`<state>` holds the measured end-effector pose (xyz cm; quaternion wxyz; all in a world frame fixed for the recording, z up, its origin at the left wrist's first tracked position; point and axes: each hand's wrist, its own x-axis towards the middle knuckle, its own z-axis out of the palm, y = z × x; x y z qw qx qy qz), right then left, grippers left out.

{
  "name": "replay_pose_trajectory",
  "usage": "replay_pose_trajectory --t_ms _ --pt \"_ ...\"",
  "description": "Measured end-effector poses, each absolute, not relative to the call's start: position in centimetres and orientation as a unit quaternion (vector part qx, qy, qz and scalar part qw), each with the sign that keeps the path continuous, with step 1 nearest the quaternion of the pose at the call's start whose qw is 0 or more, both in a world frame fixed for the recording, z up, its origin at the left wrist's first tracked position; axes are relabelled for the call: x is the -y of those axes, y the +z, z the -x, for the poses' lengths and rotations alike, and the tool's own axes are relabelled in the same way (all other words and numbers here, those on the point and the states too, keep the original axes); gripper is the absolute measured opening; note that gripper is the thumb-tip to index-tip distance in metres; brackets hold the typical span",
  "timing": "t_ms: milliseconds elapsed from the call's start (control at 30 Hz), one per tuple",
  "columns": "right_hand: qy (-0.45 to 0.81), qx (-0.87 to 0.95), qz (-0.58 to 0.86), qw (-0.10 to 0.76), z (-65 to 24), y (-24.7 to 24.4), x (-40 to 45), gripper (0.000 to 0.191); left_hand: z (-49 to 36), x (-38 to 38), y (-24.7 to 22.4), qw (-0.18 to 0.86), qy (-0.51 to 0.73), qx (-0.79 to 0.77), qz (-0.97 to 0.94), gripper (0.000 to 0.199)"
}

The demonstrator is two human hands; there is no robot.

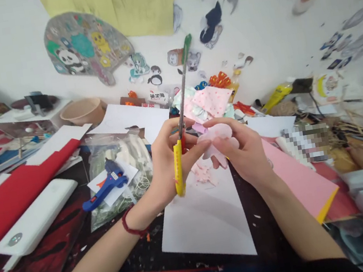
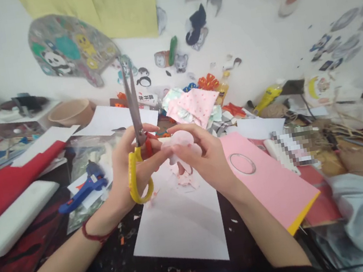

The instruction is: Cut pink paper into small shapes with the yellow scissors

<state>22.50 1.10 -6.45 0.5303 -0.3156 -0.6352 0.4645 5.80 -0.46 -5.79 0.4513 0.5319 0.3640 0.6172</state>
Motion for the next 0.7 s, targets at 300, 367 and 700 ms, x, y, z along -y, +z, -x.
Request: replay_pose_trajectory --t_ms 300,367,700 --pt "0.448 0.564 0.350 0.599 -23.7 -3.9 -1.2 0.016 -4.9 -1.2 -3.3 0.365 0.615 -0.376 -0.589 0.030" --pt "0.441 0.563 0.347 0.607 -24.0 -3.4 -0.9 0.017 -4.5 -1.4 -3.5 0.341 0.562 -0.400 -0.638 0.021" --pt "0.361 0.597 0.340 0.631 -23.8 0.6 0.0 0.023 -5.5 -0.8 -0.5 0.398 0.608 -0.294 -0.621 0.037"
